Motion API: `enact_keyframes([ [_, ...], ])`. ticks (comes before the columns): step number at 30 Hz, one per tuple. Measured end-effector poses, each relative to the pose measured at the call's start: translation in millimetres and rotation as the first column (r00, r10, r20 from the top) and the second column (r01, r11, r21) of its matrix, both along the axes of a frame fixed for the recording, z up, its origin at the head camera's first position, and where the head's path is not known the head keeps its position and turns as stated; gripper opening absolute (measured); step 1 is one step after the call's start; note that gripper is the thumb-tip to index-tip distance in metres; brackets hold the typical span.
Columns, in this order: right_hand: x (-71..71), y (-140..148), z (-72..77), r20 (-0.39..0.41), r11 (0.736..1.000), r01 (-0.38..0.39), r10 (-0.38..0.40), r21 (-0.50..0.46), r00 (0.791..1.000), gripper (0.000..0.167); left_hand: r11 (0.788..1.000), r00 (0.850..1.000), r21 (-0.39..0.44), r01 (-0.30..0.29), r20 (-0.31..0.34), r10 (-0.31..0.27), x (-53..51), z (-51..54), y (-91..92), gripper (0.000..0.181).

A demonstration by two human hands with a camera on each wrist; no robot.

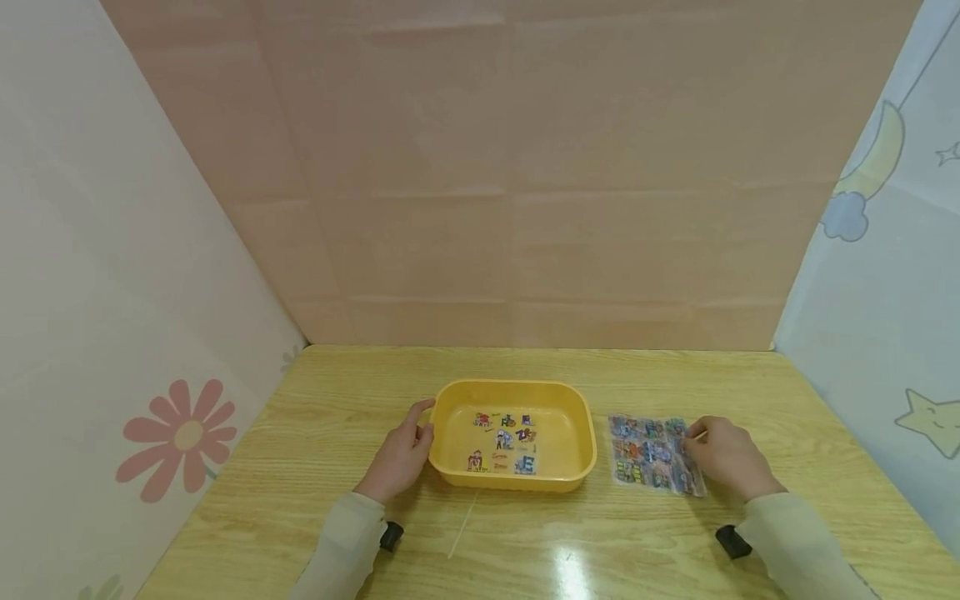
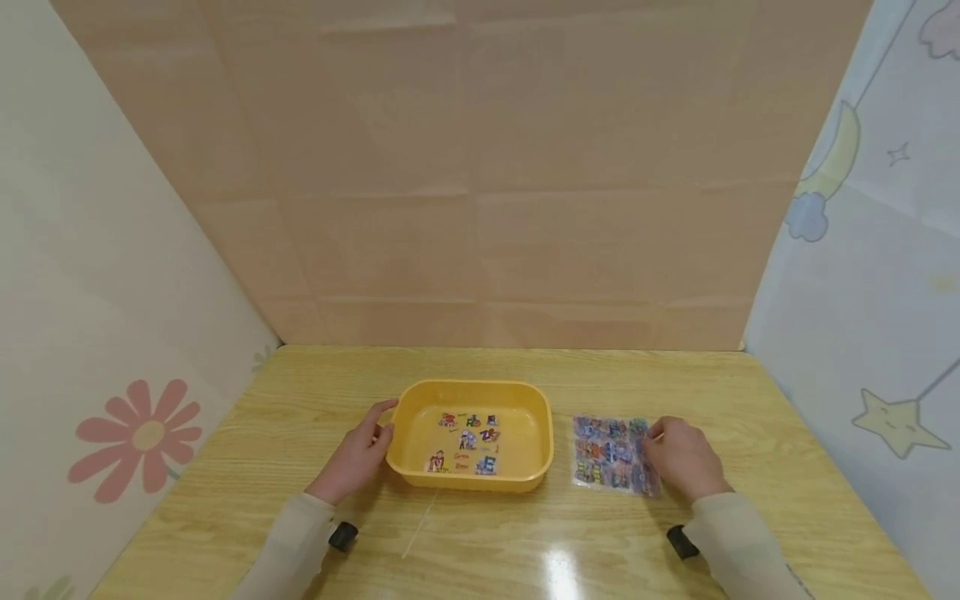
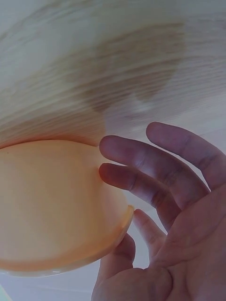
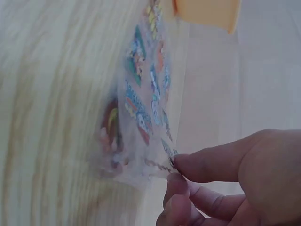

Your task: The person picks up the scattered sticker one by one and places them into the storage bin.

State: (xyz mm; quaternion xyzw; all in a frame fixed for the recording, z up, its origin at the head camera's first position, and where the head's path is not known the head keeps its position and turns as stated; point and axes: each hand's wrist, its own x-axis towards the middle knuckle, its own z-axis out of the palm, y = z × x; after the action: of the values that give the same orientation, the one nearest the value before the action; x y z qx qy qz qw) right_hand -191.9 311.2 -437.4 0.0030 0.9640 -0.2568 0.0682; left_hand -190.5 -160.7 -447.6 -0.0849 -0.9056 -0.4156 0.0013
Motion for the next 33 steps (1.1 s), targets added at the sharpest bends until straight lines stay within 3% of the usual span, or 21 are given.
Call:
enact_keyframes([
  [13,2.7,-7.8,13.1,-0.032,0.997,0.014,-0.017,-0.081,0.999,0.031,1.0,1.0,0.01,0.01,-0.007,-0.01,-0.7,-1.4,-1.0,0.044],
  [33,2.9,-5.4,18.0,0.044,0.96,0.042,-0.031,-0.276,0.999,0.039,1.0,1.0,0.016,-0.004,0.01,0.004,-0.5,-0.4,-0.6,0.044],
])
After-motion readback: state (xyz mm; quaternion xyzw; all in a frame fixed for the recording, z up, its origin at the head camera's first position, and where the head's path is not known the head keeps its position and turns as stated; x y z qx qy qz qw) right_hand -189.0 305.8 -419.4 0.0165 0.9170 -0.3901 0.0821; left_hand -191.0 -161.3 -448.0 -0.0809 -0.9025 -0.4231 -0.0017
